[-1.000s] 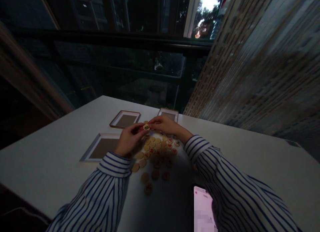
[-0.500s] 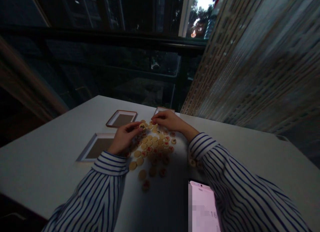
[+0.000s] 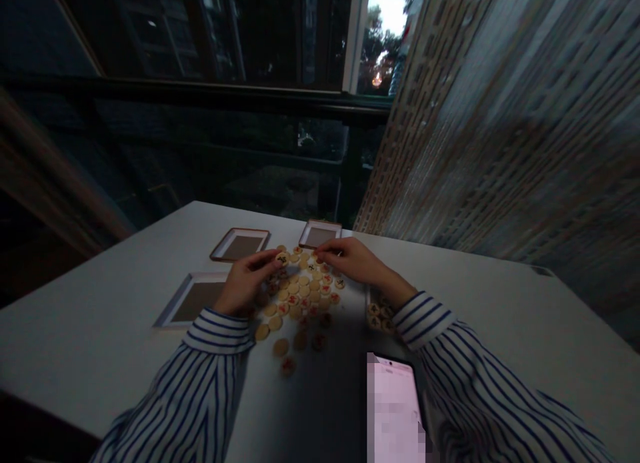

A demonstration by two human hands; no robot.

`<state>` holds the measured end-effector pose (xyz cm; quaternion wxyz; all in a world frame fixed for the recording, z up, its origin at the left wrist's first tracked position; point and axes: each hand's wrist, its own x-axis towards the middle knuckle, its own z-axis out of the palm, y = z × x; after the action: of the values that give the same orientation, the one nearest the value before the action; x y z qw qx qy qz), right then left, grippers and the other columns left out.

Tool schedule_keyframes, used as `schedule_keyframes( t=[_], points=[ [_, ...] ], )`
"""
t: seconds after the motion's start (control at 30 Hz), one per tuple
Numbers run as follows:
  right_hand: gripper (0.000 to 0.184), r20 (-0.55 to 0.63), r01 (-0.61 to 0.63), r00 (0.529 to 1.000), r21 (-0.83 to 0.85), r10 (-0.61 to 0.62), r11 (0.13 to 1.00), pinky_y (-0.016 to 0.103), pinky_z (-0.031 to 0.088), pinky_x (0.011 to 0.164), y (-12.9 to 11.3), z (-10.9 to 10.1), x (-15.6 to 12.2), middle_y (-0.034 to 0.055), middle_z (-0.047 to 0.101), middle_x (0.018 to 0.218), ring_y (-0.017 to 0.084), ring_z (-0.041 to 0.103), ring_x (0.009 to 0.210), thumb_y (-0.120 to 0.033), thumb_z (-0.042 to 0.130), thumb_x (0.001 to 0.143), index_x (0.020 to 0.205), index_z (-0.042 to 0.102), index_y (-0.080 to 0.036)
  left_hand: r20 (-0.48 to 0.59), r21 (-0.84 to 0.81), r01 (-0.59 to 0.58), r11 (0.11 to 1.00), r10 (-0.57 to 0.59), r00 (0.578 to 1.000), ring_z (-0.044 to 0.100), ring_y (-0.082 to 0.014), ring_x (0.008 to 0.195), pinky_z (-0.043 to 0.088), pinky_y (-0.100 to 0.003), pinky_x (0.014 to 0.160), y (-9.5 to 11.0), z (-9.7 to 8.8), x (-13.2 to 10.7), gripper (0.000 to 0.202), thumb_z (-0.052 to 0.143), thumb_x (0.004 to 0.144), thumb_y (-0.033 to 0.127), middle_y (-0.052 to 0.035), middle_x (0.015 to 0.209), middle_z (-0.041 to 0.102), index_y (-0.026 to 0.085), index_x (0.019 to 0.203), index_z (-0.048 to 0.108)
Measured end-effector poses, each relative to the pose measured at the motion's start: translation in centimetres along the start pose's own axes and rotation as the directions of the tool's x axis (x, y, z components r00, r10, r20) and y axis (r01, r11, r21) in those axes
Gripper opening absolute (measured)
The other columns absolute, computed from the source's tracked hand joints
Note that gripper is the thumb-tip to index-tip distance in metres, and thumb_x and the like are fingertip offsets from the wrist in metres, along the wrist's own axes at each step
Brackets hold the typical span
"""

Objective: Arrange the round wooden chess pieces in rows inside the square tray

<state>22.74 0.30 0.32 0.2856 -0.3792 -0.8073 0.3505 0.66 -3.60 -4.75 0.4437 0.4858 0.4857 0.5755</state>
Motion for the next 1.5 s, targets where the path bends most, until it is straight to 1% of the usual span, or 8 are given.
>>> schedule_keyframes(
  t=[0.23, 0.47, 0.73, 0.83, 1.03, 1.17, 1.3, 1.5],
  points=[
    [0.026, -0.032, 0.039, 0.999, -0.124, -0.043, 0.992, 0.027, 0.044, 0.064, -1.4, -0.6, -2.2, 0.0046, 0.069, 0.080, 0.016, 0.060, 0.071, -0.032, 0.051, 0.079, 0.090, 0.067, -0.015, -0.010, -0.042, -0.010, 0.999, 0.010, 1.000, 0.061, -0.0171, 0.084, 0.047, -0.031, 0.078, 1.0, 0.6, -0.9, 0.038, 0.070, 0.063, 0.032, -0.0080, 0.095, 0.068, 0.014, 0.096, 0.066],
    [0.024, -0.085, 0.024, 0.996, -0.181, -0.040, 0.983, 0.026, 0.042, 0.065, -2.3, -2.0, -5.1, 0.0037, 0.069, 0.084, 0.016, 0.060, 0.075, -0.032, 0.051, 0.079, 0.089, 0.067, -0.017, -0.009, -0.008, -0.019, 1.000, 0.019, 1.000, 0.060, -0.0169, 0.085, 0.046, -0.033, 0.081, 1.7, 2.8, -2.4, 0.038, 0.071, 0.062, 0.032, -0.0077, 0.095, 0.067, 0.015, 0.095, 0.066],
    [0.024, -0.092, -0.026, 0.996, -0.125, 0.014, 0.992, 0.028, 0.046, 0.070, -0.4, -2.9, -8.4, 0.0033, 0.069, 0.084, 0.016, 0.061, 0.077, -0.032, 0.051, 0.079, 0.090, 0.067, -0.019, 0.076, -0.048, 0.025, 0.999, -0.022, 0.997, 0.062, -0.0153, 0.076, 0.048, -0.028, 0.071, 1.7, 7.4, -4.3, 0.035, 0.070, 0.064, 0.030, -0.0057, 0.085, 0.068, 0.016, 0.095, 0.066],
    [0.022, -0.139, -0.063, 0.989, -0.120, 0.046, 0.991, 0.028, 0.046, 0.071, 0.3, -3.2, -9.4, 0.0034, 0.069, 0.084, 0.017, 0.061, 0.077, -0.031, 0.053, 0.078, 0.089, 0.067, -0.019, 0.111, -0.059, 0.072, 0.996, -0.065, 0.992, 0.062, -0.0144, 0.070, 0.049, -0.027, 0.065, 1.8, 9.2, -4.8, 0.035, 0.069, 0.065, 0.030, -0.0051, 0.079, 0.068, 0.015, 0.096, 0.065],
    [0.022, -0.215, -0.110, 0.972, -0.035, 0.100, 0.993, 0.028, 0.047, 0.071, 1.5, -3.6, -10.5, 0.0039, 0.068, 0.085, 0.017, 0.061, 0.078, -0.034, 0.055, 0.077, 0.087, 0.066, -0.018, 0.161, -0.100, 0.093, 0.991, -0.076, 0.984, 0.062, -0.0148, 0.069, 0.047, -0.024, 0.058, 1.5, 12.2, -5.0, 0.037, 0.069, 0.064, 0.031, -0.0066, 0.077, 0.068, 0.014, 0.097, 0.065],
    [0.024, -0.247, -0.082, 0.966, -0.007, 0.078, 0.997, 0.029, 0.047, 0.074, 2.0, -3.5, -10.8, 0.0044, 0.068, 0.089, 0.017, 0.061, 0.081, -0.035, 0.055, 0.077, 0.091, 0.065, -0.017, 0.174, -0.138, 0.087, 0.987, -0.063, 0.983, 0.061, -0.0135, 0.069, 0.049, -0.026, 0.065, 0.9, 13.9, -5.0, 0.035, 0.068, 0.066, 0.030, -0.0063, 0.077, 0.068, 0.014, 0.097, 0.066],
    [0.026, -0.260, -0.073, 0.962, 0.033, 0.079, 0.997, 0.031, 0.048, 0.076, 2.2, -3.6, -10.9, 0.0044, 0.068, 0.089, 0.018, 0.062, 0.082, -0.036, 0.056, 0.076, 0.095, 0.063, -0.019, 0.192, -0.198, 0.097, 0.975, -0.058, 0.980, 0.062, -0.0143, 0.075, 0.049, -0.028, 0.074, 0.6, 15.3, -5.2, 0.031, 0.068, 0.065, 0.027, -0.0080, 0.089, 0.069, 0.014, 0.094, 0.068],
    [0.024, -0.269, -0.134, 0.953, 0.047, 0.141, 0.990, 0.030, 0.048, 0.069, 2.4, -3.6, -11.1, 0.0039, 0.067, 0.081, 0.018, 0.061, 0.075, -0.037, 0.058, 0.074, 0.088, 0.064, -0.018, 0.303, -0.188, 0.078, 0.979, -0.018, 0.953, 0.063, -0.0162, 0.083, 0.049, -0.030, 0.078, 0.2, 15.9, -5.8, 0.028, 0.063, 0.071, 0.028, -0.0074, 0.096, 0.068, 0.016, 0.096, 0.068]
  ],
)
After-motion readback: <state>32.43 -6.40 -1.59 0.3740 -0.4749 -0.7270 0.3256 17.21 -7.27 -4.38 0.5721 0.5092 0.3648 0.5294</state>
